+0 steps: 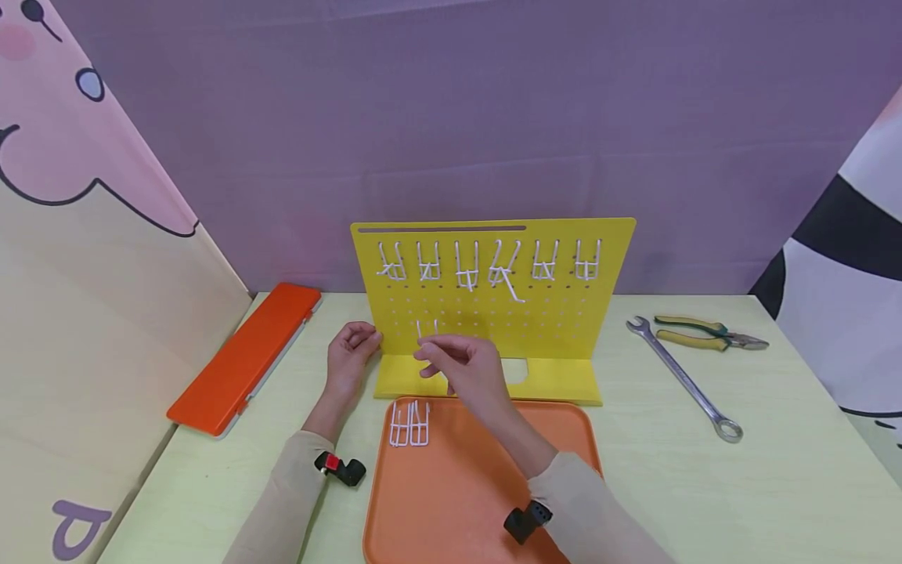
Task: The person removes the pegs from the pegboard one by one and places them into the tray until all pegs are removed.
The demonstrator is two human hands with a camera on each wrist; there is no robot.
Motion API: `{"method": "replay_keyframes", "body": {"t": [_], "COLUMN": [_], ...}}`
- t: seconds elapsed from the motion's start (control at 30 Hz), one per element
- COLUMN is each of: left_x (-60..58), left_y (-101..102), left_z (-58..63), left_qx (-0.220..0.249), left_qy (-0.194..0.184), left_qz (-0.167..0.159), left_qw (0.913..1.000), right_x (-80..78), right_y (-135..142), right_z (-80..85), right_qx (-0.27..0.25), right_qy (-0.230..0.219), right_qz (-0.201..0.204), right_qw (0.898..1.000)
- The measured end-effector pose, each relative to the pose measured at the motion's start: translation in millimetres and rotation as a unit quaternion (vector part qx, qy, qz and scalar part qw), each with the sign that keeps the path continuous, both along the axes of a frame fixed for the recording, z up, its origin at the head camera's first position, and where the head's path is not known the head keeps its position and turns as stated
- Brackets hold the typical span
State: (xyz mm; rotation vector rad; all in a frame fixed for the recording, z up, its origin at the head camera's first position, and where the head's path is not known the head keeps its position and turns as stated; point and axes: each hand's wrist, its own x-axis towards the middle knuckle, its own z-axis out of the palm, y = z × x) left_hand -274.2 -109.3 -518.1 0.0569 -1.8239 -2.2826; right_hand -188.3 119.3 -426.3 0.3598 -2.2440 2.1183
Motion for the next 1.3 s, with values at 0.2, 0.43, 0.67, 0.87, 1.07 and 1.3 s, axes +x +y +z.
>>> {"method": "replay_keyframes", "body": {"t": [0.2, 0.43, 0.67, 0.87, 1.07, 1.3], "left_x": [0.8, -0.1, -0.4, -1.3, 0.2, 0.5], "left_y": [-0.1, 0.5, 1.0, 0.6, 0.9, 0.5], "left_z": [1.5, 1.0, 0.3, -0.2, 1.6, 0.9], "left_qx": [0.000, -0.005, -0.003, -0.001, 0.002, 0.001], "left_qy": [-0.005, -0.006, -0.006, -0.006, -0.003, -0.001], "left_qz": [0.003, 0.004, 0.005, 0.005, 0.004, 0.002], "left_qw": [1.0000, 1.0000, 1.0000, 1.0000, 1.0000, 1.0000], "right_x": [6.3, 13.7, 16.6, 18.9, 21.5, 26.3], "right_y": [2.9, 8.0, 14.4, 21.1, 27.0, 31.7], "right_z": [2.5, 5.3, 5.4, 3.7, 0.4, 0.0], "right_qx": [0.018, 0.010, 0.003, 0.008, 0.018, 0.029], "right_qy": [-0.008, -0.010, -0.033, -0.039, -0.051, -0.079], "right_qz": [-0.007, -0.012, -0.025, -0.027, -0.023, -0.017], "right_qw": [1.000, 1.000, 0.999, 0.999, 0.998, 0.996]}}
